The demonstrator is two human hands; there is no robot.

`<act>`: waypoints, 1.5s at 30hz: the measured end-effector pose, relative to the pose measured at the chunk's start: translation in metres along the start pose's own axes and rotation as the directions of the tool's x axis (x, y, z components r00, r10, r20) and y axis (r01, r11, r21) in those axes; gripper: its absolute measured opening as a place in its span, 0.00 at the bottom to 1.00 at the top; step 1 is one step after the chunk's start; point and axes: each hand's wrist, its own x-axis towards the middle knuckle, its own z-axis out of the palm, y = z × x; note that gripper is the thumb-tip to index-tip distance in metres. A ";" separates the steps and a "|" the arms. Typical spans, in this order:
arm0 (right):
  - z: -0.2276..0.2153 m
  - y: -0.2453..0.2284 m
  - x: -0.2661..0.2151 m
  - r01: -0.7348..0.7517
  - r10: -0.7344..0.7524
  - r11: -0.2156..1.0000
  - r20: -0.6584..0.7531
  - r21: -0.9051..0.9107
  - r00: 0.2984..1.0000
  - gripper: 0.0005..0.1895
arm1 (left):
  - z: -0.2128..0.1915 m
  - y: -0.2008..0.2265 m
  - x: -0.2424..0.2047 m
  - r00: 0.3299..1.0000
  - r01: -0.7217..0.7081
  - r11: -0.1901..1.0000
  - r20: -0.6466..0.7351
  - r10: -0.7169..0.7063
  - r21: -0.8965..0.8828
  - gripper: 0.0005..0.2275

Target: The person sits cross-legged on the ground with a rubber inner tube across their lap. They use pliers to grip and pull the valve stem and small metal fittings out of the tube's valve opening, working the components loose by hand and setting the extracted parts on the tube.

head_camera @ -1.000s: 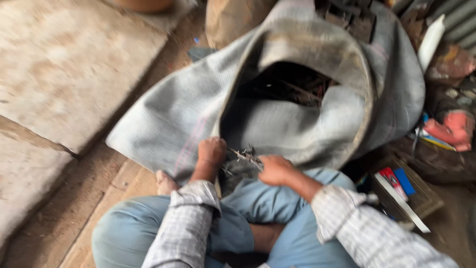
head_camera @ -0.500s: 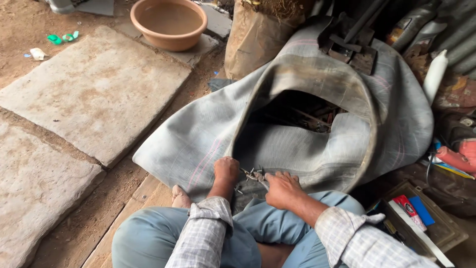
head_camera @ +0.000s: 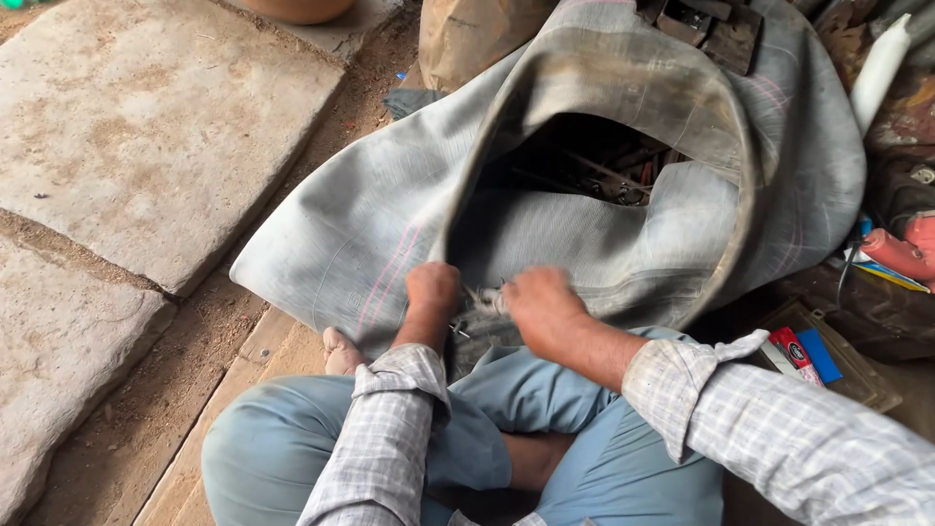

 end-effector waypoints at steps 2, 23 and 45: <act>0.029 -0.007 0.014 0.048 -0.060 0.981 -0.058 -0.188 0.997 0.20 | 0.015 0.000 0.007 0.999 -0.036 0.999 0.018 0.036 0.015 0.09; 0.133 0.042 0.059 -0.414 0.546 0.516 0.085 0.750 0.833 0.20 | -0.137 0.023 -0.117 0.953 -0.163 0.963 -0.286 0.097 -0.216 0.22; 0.118 0.041 0.057 -0.358 0.457 0.420 0.147 0.834 0.877 0.14 | -0.039 -0.008 -0.085 0.716 0.253 -0.094 0.252 -0.651 -0.963 0.20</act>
